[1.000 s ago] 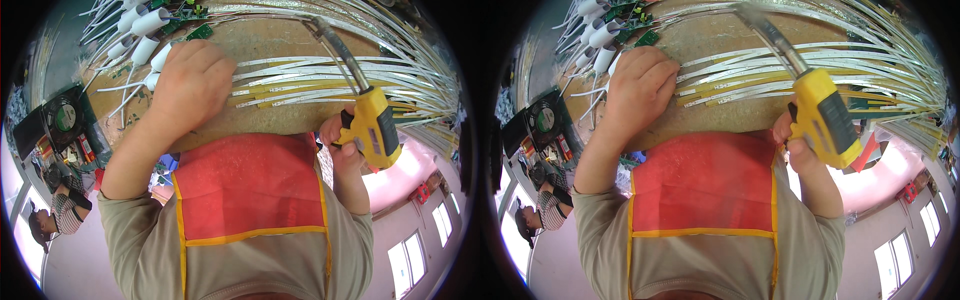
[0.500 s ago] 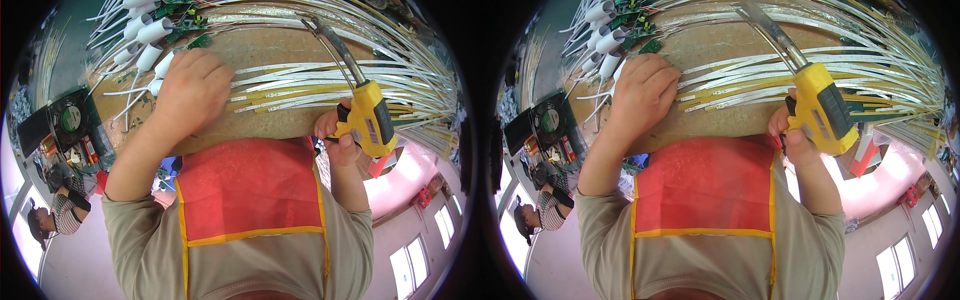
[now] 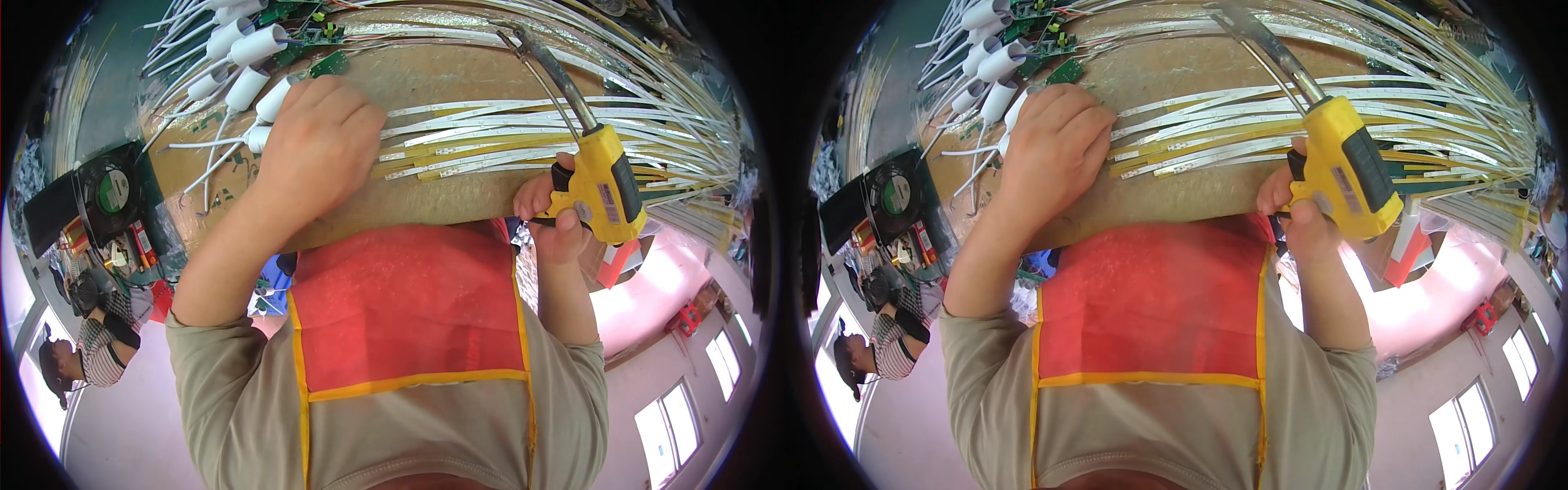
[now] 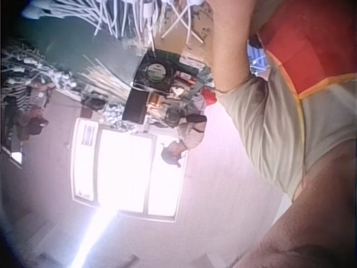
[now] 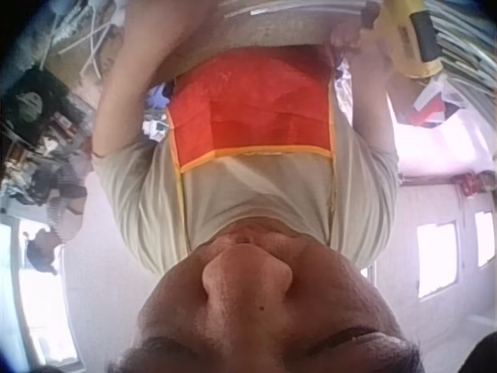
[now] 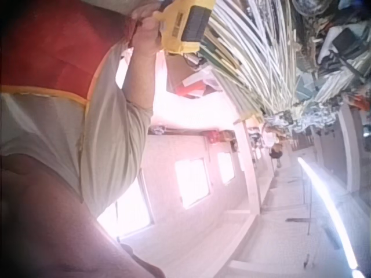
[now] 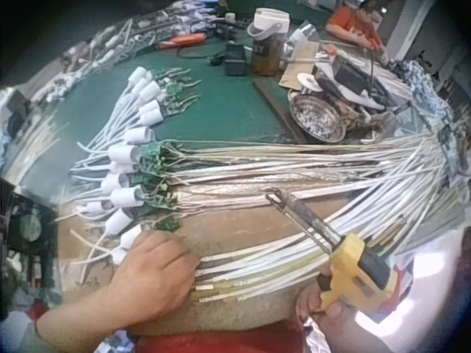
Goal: The person connects wires from electronic modules to LED light strips and solders them using a handheld soldering iron, placing the assembled strips onto the table.
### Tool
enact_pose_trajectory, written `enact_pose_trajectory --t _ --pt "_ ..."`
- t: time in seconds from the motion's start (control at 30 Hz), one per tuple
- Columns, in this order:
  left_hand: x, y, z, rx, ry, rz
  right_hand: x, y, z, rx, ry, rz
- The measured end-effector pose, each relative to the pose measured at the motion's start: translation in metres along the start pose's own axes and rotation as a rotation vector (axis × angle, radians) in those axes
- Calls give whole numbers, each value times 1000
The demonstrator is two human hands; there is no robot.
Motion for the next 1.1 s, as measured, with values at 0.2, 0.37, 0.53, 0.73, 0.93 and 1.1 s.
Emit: enact_pose_trajectory --t 0.2,0.37,0.53,0.73,0.93,1.1 --pt "-1 1 -1 -15 -32 -23 -2 -1 1 10 -50 3" --pt "-28 5 -7 -11 -87 -94 -4 0 0 12 -64 11" --pt "-43 19 3 -68 -269 102 -2 1 -1 27 -83 4" --pt "-38 24 15 42 -230 58 -1 2 0 27 -102 13" --pt "-69 -11 23 145 -280 -122 -3 2 1 29 -142 -21" --pt "-69 -63 60 167 -549 -232 -5 2 1 -21 -95 -73"
Point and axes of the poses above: each hand's wrist, its own y-axis away from the middle knuckle, its own x-axis out of the palm, z = x × y, the point moved 5 cm from there along -y, towards the middle knuckle, and after that the axes turned 11 degrees about -z, right-handed, at the moved point
